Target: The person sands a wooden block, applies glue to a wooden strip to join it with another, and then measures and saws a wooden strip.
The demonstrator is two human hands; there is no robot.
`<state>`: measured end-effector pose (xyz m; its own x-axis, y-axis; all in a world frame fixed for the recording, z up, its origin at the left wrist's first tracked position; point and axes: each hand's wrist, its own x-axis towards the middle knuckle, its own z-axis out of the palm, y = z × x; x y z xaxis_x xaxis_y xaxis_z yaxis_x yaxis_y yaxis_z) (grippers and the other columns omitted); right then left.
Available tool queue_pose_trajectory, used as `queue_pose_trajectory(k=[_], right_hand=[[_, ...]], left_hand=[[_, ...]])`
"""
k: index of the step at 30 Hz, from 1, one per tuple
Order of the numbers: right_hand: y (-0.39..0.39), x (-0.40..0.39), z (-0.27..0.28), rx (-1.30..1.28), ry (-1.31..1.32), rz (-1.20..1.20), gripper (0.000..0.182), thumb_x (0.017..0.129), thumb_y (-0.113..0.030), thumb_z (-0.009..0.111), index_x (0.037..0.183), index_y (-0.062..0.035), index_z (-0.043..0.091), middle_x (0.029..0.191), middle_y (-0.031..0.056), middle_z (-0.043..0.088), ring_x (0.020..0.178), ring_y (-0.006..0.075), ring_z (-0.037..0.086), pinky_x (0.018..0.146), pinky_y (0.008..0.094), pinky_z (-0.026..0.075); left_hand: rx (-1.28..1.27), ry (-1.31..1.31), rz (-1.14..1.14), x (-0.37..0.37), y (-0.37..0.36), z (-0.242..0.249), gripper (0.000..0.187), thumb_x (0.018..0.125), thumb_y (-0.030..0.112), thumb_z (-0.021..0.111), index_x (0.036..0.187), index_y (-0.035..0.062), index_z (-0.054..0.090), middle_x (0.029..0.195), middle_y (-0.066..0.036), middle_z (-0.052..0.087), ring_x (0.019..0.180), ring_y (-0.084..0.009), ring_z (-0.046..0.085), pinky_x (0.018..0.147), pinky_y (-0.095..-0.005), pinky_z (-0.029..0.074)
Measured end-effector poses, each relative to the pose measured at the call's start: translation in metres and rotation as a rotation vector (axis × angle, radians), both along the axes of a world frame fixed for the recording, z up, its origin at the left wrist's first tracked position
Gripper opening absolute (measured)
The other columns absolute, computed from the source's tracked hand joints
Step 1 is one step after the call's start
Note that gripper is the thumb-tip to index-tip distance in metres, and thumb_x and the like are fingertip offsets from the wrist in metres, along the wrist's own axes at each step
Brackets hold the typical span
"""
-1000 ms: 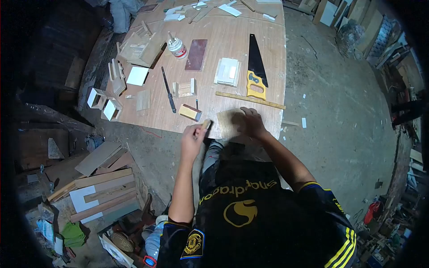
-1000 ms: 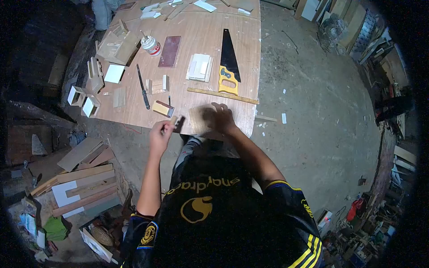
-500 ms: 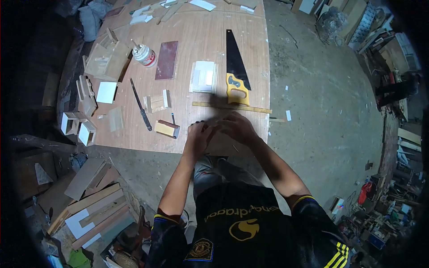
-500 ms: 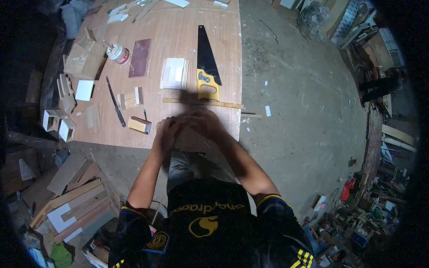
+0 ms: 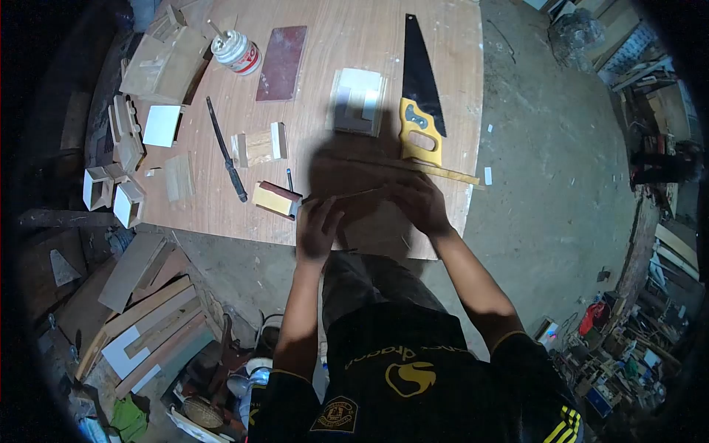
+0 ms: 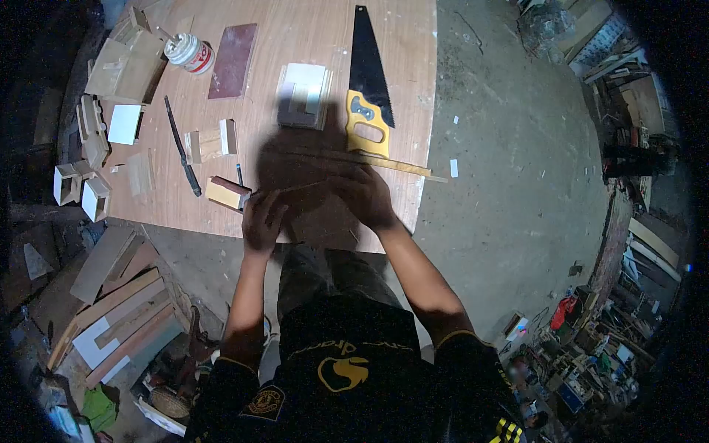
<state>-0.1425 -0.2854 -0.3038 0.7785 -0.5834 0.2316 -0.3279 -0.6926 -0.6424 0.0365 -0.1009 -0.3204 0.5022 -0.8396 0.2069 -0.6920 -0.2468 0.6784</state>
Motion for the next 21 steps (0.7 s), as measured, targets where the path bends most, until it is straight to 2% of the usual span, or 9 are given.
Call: queue_pose_trajectory(k=[3,5,10,17,19,21], right_hand=[[0.003,0.001,0.002,0.049,0.109,0.002,0.031,0.074,-0.009,0.074,0.105,-0.0158,0.071,0.104,0.0074,0.066,0.097,0.0289,0.062,0.083,0.0375,0.052],[0.005,-0.002,-0.012,0.139,0.03,-0.011,0.033,0.075,-0.006,0.073,0.107,-0.0145,0.071,0.106,0.0094,0.065,0.1,0.03,0.061,0.085,0.038,0.051],[0.009,-0.007,-0.022,0.214,0.165,-0.092,0.029,0.077,-0.007,0.07,0.106,-0.0086,0.07,0.111,0.0131,0.063,0.105,0.0336,0.058,0.09,0.0389,0.049],[0.006,0.003,-0.023,0.163,0.119,-0.038,0.029,0.077,-0.008,0.073,0.105,-0.0047,0.069,0.102,0.013,0.065,0.097,0.0327,0.06,0.085,0.0387,0.049],[0.008,0.007,-0.018,0.336,0.137,-0.136,0.026,0.078,-0.007,0.073,0.103,-0.0017,0.069,0.102,0.0131,0.066,0.097,0.0293,0.062,0.082,0.036,0.05],[0.01,0.005,-0.024,0.32,0.118,-0.149,0.026,0.077,-0.008,0.074,0.102,-0.0018,0.069,0.1,0.0127,0.067,0.094,0.0295,0.062,0.082,0.0369,0.05]], left_hand=[[0.077,0.074,0.042,0.0,0.009,-0.008,0.038,0.081,0.013,0.072,0.118,0.0093,0.065,0.108,-0.015,0.06,0.101,-0.0332,0.057,0.087,-0.0421,0.048],[0.06,0.18,0.067,0.003,0.011,-0.013,0.037,0.081,0.01,0.072,0.117,0.01,0.065,0.107,-0.015,0.061,0.098,-0.0325,0.059,0.086,-0.0419,0.049],[0.068,0.088,0.012,0.014,0.007,-0.022,0.034,0.077,0.006,0.073,0.111,0.0088,0.069,0.104,-0.014,0.062,0.096,-0.0313,0.06,0.085,-0.0403,0.05],[0.026,0.097,0.02,0.016,0.003,-0.031,0.031,0.072,0.002,0.075,0.102,0.0056,0.071,0.098,-0.012,0.062,0.093,-0.0307,0.06,0.083,-0.0397,0.05],[0.024,0.1,0.025,0.016,0.001,-0.03,0.031,0.071,0.002,0.076,0.102,0.0053,0.071,0.098,-0.011,0.062,0.093,-0.0304,0.06,0.083,-0.0395,0.05],[0.02,0.106,0.025,0.015,0.0,-0.03,0.031,0.071,0.002,0.076,0.101,0.0049,0.071,0.097,-0.011,0.063,0.093,-0.0302,0.06,0.083,-0.0394,0.049]])
